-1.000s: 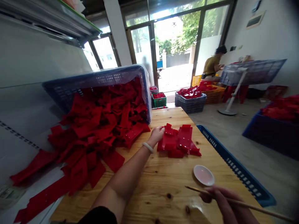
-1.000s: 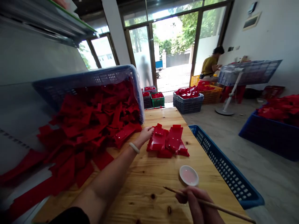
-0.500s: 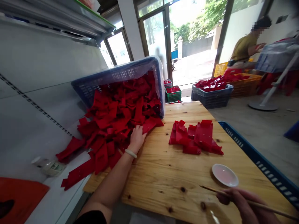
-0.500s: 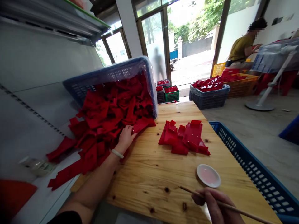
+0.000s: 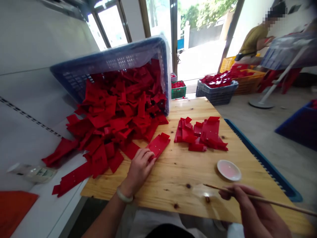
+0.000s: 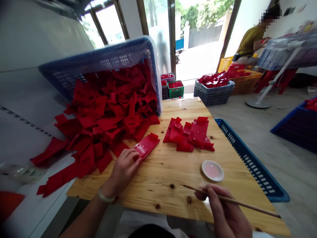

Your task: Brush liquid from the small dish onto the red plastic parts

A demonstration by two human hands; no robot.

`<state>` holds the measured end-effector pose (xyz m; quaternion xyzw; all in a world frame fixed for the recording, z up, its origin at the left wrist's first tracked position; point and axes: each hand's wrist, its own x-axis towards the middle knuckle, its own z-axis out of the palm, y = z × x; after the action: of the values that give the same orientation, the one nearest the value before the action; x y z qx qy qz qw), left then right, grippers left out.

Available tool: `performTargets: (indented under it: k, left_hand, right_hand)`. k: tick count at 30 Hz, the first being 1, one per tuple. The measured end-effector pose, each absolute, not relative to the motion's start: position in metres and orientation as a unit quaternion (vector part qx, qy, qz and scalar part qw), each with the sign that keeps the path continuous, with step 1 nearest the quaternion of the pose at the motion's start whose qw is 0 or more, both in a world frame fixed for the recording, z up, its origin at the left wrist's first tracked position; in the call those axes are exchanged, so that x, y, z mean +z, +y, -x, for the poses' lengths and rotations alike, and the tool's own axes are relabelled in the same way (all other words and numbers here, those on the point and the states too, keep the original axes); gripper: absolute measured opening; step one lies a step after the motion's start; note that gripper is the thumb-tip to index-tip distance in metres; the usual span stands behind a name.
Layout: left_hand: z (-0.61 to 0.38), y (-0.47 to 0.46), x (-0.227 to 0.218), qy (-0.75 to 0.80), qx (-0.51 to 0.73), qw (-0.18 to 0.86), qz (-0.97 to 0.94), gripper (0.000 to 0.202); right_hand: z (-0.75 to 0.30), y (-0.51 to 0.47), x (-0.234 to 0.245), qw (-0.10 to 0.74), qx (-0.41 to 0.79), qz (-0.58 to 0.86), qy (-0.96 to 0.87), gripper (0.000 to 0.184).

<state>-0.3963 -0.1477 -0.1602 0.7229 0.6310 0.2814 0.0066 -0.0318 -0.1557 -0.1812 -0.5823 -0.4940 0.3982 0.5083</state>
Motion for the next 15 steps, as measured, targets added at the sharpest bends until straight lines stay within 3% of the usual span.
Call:
performTargets:
  k: [3,10,15]
  left_hand:
    - [0.389,-0.168,-0.158,0.638,0.267,0.076,-0.718,0.015]
    - [0.386,-0.149,-0.158,0.749,0.192,0.214,-0.597,0.057]
    - [0.374,-0.117,-0.155,0.713,0.151,0.330,-0.599,0.055]
  right_hand:
    - [0.046,-0.155,-0.165,0.521,0.402,0.575,-0.486,0.040]
    - [0.066,-0.157,-0.154,0.552,0.429,0.531,-0.480,0.029]
    - [0.064,-0.161,-0.149,0.546,0.416,0.547,-0.478,0.031]
